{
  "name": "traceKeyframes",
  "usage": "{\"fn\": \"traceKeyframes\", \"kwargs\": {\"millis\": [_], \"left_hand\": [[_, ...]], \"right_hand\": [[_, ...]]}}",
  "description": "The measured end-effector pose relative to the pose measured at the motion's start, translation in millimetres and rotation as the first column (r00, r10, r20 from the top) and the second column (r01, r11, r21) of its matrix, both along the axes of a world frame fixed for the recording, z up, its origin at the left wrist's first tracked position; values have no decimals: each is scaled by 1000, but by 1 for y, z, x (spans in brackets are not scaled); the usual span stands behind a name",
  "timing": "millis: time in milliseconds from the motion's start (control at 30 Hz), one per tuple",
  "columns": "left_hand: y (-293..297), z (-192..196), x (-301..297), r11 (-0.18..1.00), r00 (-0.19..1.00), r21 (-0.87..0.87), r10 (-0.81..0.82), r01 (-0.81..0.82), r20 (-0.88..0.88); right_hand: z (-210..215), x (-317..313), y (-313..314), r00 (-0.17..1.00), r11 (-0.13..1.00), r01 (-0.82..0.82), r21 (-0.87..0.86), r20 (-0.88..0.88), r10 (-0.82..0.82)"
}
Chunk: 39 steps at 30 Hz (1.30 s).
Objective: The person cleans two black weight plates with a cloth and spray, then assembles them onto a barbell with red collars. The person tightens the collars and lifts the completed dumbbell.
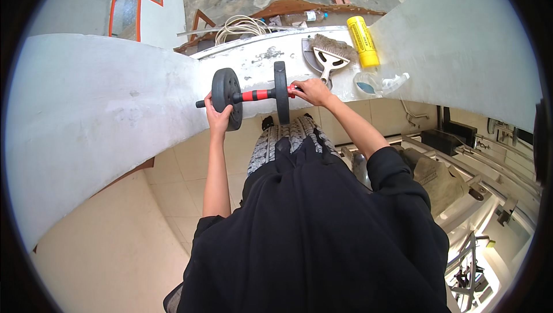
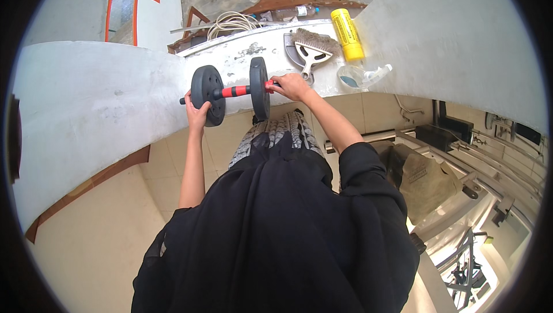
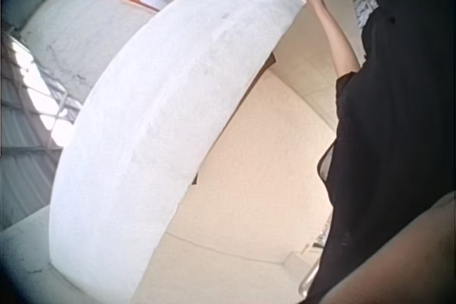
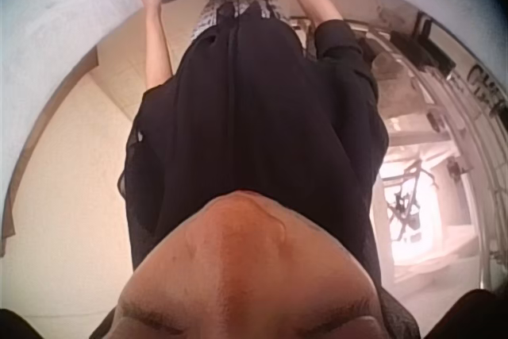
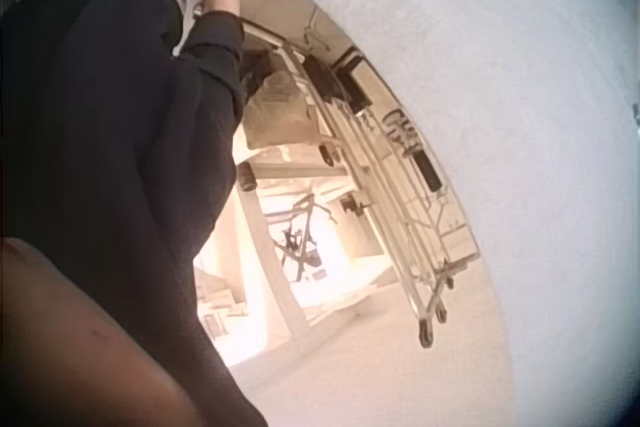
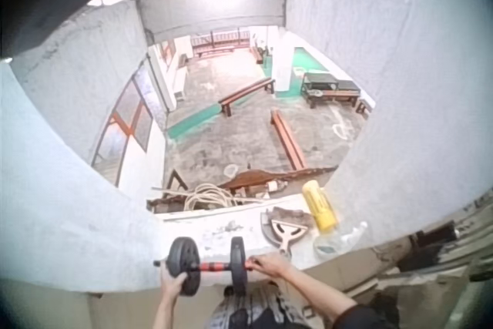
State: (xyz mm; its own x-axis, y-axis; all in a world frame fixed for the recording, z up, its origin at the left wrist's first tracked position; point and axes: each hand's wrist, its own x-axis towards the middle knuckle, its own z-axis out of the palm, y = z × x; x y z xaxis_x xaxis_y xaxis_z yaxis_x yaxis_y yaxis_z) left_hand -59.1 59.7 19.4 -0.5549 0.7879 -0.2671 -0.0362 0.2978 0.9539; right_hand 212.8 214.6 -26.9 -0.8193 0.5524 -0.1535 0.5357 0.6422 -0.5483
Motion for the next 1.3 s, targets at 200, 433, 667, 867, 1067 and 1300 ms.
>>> {"fn": "traceKeyframes", "kwargs": {"millis": [200, 433, 667, 867, 1067, 1300], "left_hand": [[-7, 3, 7, 999, 998, -11, 33, -33, -57], [-7, 9, 16, 995, 995, -63, 73, -77, -64], [-16, 1, 18, 997, 992, 41, 76, -73, -99], [-18, 0, 18, 993, 989, 95, 77, -66, -124], [-19, -5, 17, 998, 983, 1, 64, -65, -174], [-29, -1, 21, 994, 992, -44, 93, -97, -85]], "right_hand": [[10, -5, 4, 996, 999, 19, -30, 91, -16], [5, 2, 6, 997, 1000, -9, 11, -75, 10], [6, -2, 1, 1000, 999, 15, -30, 27, -14], [13, -10, 6, 988, 990, 63, -127, 148, -44], [-19, -9, 37, 972, 876, 37, -481, 219, 79], [-16, 23, 24, 356, 357, 934, -3, 98, -929]]}}
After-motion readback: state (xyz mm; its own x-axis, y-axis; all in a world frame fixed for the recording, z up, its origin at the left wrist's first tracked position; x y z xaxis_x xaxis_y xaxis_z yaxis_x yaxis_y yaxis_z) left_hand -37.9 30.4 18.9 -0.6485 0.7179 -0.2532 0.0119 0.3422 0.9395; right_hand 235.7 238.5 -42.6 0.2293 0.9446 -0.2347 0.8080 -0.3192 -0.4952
